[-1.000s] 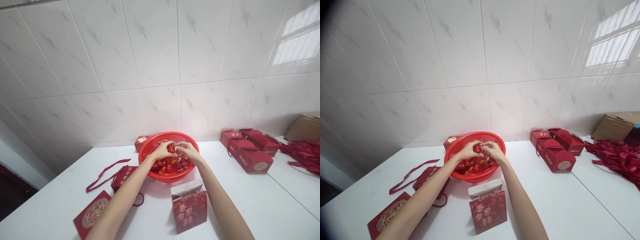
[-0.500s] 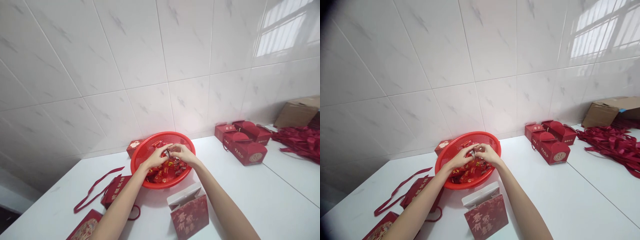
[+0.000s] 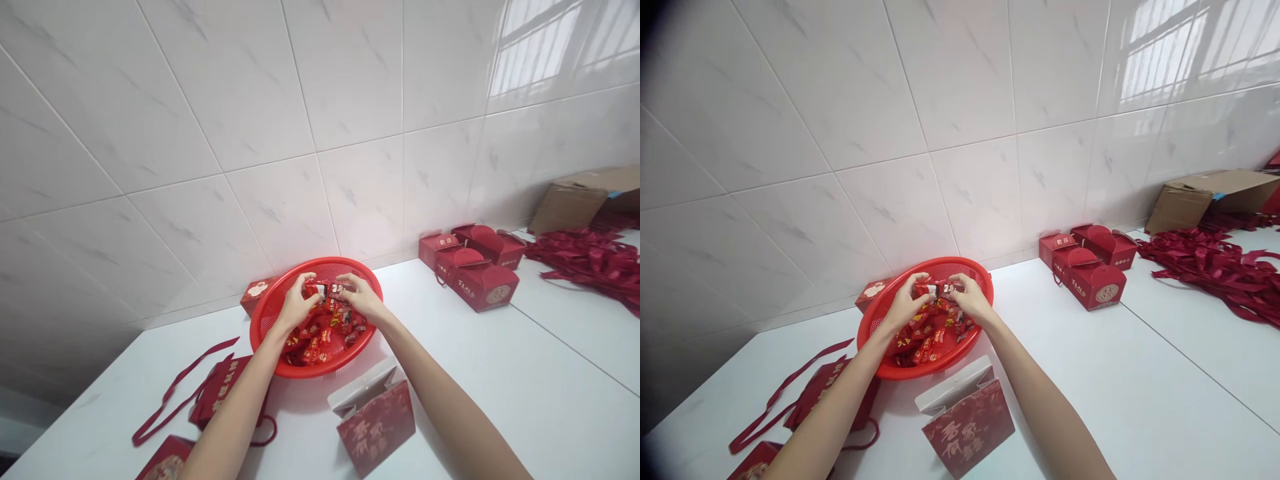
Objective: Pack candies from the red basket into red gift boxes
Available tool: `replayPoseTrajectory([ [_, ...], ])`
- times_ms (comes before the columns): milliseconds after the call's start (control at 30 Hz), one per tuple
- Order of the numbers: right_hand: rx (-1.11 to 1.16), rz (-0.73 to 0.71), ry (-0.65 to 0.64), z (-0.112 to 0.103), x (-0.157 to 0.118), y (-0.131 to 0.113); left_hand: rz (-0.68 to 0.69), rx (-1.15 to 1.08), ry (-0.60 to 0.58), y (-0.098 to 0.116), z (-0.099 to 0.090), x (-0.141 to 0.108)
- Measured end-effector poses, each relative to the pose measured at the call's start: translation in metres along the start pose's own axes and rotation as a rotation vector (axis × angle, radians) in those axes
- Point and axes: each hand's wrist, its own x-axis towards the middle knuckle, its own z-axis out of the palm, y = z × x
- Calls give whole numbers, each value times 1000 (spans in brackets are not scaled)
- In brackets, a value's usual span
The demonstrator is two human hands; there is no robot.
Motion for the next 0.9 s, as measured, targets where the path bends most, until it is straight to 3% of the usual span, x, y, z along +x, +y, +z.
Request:
replayPoseTrajectory([
  [167,16,32,-139,-1,0,3,24,84,-128,4,1,-5],
  [400,85,12,-193,-4,-2,5,-56,32,-198,1,3,-2],
  [567,-110,-82,-82,-5,2,13,-164,-162,-320,9,3,-6],
  [700,-307,-95,-44,-6,2,17,-94,-251,-444,11,5,-9],
  [900,-293,-78,-8,-6,2,12,-126,-336,-333,5,7,-3],
])
